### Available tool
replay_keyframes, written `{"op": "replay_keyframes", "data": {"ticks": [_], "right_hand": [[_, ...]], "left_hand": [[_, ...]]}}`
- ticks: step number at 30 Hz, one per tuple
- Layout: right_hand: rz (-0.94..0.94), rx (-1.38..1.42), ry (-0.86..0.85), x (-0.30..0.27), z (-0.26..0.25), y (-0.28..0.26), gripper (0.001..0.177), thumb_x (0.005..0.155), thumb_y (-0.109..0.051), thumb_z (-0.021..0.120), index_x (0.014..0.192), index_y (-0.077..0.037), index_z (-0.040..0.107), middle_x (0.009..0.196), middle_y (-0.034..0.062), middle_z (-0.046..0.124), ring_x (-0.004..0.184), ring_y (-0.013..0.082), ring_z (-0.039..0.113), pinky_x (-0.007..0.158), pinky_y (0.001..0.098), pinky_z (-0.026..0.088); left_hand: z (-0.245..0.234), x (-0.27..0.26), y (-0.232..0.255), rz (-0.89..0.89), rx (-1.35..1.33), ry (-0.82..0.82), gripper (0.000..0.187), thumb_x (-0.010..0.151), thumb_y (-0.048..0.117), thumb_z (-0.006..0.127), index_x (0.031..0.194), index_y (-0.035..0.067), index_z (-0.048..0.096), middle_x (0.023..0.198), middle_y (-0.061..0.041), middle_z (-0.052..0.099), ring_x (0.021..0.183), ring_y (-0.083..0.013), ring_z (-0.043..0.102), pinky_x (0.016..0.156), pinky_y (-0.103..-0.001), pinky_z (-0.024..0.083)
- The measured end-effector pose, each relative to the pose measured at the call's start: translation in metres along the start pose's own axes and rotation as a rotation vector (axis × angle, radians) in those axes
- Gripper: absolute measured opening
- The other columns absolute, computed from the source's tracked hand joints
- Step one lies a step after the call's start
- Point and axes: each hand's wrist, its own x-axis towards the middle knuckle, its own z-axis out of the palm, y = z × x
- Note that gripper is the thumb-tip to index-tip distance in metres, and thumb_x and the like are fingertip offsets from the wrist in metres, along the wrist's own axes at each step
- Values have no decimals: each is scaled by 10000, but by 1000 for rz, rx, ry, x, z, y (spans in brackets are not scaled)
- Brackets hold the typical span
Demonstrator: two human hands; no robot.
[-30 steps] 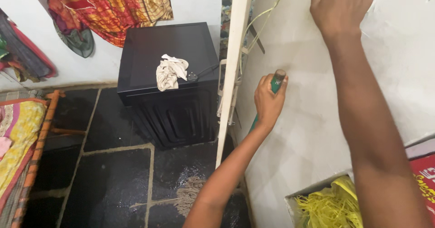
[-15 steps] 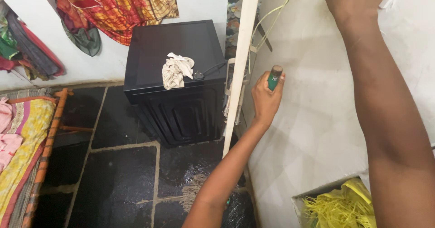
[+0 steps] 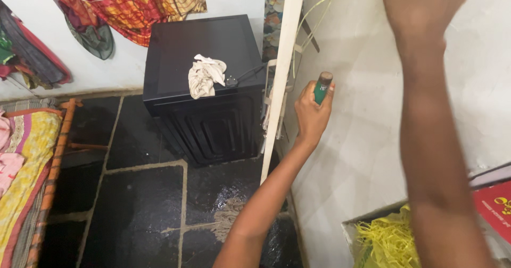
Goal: The person mops the dark stone floor in a small room, dipping the mop into a bucket of water and wringing it out by hand before scrubbing the floor around a bed and a dark appliance.
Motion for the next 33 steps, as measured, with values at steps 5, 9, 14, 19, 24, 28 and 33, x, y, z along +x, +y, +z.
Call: {"op": "replay_keyframes", "data": {"ticks": [5,9,14,19,24,28,33], "right_hand": [[355,547,-184,-41,-84,-77,116,1019,-92,655,932,-20,678,702,58,660,602,182,675,604,314,496],[708,901,-454,-81,-108,-130,237,1044,-239,671,929,-32,684,702,12,683,647,94,681,617,265,513],[798,1057,-412,-119,-132,-168,272,1099,-264,593,987,-33,680,764,29,681,720,90,661,689,270,546],[661,1503,-278,-132,-163,-198,318,1009,-192,752,1114,-4,517,977,49,657,911,121,647,859,281,546],[1011,1677,-458,-162,-218,-251,180,907,-159,757,888,-42,622,691,19,613,572,90,565,543,256,475],[729,1714,-447,-190,-305,-306,182,871,-92,760,765,-50,618,660,21,613,568,93,555,517,258,424],[410,1932,-400,-172,-412,-303,157,836,-27,769,814,-80,623,768,45,647,696,161,638,705,312,548]], "left_hand": [[-17,-19,4,-12,39,-3,303,956,237,726,832,20,554,731,-157,599,654,-339,615,618,-440,471],[-37,-34,14,12,36,33,194,918,162,711,868,26,582,751,-170,616,689,-369,638,636,-453,491],[-60,-55,22,38,58,62,172,885,120,706,880,21,566,770,-186,614,716,-407,633,636,-468,485],[-88,-124,-22,-161,85,-21,224,866,166,719,804,17,564,717,-195,614,654,-397,637,625,-467,488],[-176,-260,-119,-408,371,-403,305,768,403,774,836,114,704,725,-146,705,699,-347,696,678,-444,523],[-223,-360,-135,-525,239,-113,350,738,397,769,828,65,704,788,-123,726,705,-268,697,663,-412,545],[-239,-377,-44,-165,233,324,260,857,238,742,952,33,613,872,-114,640,829,-240,632,725,-354,497]]}}
